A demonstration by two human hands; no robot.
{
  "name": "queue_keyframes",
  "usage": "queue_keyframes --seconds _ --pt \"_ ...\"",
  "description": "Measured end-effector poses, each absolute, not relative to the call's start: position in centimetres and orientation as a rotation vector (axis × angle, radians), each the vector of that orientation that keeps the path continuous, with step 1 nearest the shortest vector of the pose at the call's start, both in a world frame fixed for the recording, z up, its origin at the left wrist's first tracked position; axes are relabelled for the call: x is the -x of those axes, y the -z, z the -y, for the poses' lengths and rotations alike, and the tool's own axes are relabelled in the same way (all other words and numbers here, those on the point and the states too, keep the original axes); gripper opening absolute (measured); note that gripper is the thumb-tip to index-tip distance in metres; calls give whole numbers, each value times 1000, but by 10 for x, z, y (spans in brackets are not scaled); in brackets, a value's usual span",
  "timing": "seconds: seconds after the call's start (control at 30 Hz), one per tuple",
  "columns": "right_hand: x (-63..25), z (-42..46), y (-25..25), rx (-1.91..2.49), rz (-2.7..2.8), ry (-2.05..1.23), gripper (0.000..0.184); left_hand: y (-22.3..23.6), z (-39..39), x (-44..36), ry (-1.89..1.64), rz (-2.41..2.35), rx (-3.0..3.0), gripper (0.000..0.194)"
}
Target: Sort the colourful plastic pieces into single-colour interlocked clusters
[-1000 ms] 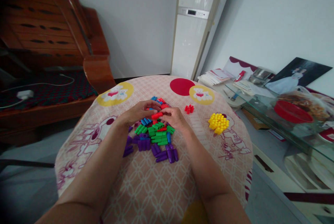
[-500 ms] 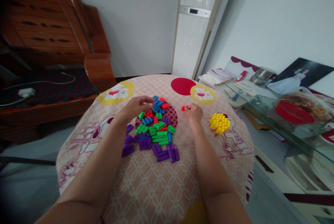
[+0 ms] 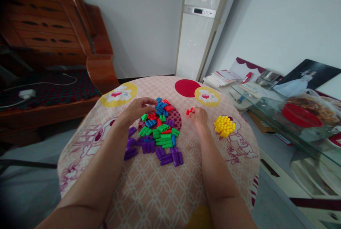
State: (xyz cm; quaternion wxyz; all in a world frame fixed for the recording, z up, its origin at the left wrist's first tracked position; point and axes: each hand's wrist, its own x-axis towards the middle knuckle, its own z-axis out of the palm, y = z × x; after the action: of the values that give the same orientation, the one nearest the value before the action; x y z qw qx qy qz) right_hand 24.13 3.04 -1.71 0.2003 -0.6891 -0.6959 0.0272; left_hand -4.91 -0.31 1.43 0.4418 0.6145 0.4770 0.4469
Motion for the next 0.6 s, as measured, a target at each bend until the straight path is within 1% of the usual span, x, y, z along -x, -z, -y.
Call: queue_keyframes --seconds 0.3,0.37,0.43,0.53,0.6 --pt "-242 -29 20 1951 1872 10 15 -15 4 54 -1059 -1214 -1632 36" --pt "-240 -28 17 1966 1834 13 14 -19 6 54 -959 -1236 -1768 35" --pt "-238 -26 13 1958 1795 7 14 -23 10 51 -777 -1209 -1940 34" --pt "-231 -21 5 1797 1864 -140 12 -27 17 38 -486 -1112 -2170 42" --pt "-226 -17 1 1613 2017 -385 11 -25 19 26 -386 -1107 -2272 45"
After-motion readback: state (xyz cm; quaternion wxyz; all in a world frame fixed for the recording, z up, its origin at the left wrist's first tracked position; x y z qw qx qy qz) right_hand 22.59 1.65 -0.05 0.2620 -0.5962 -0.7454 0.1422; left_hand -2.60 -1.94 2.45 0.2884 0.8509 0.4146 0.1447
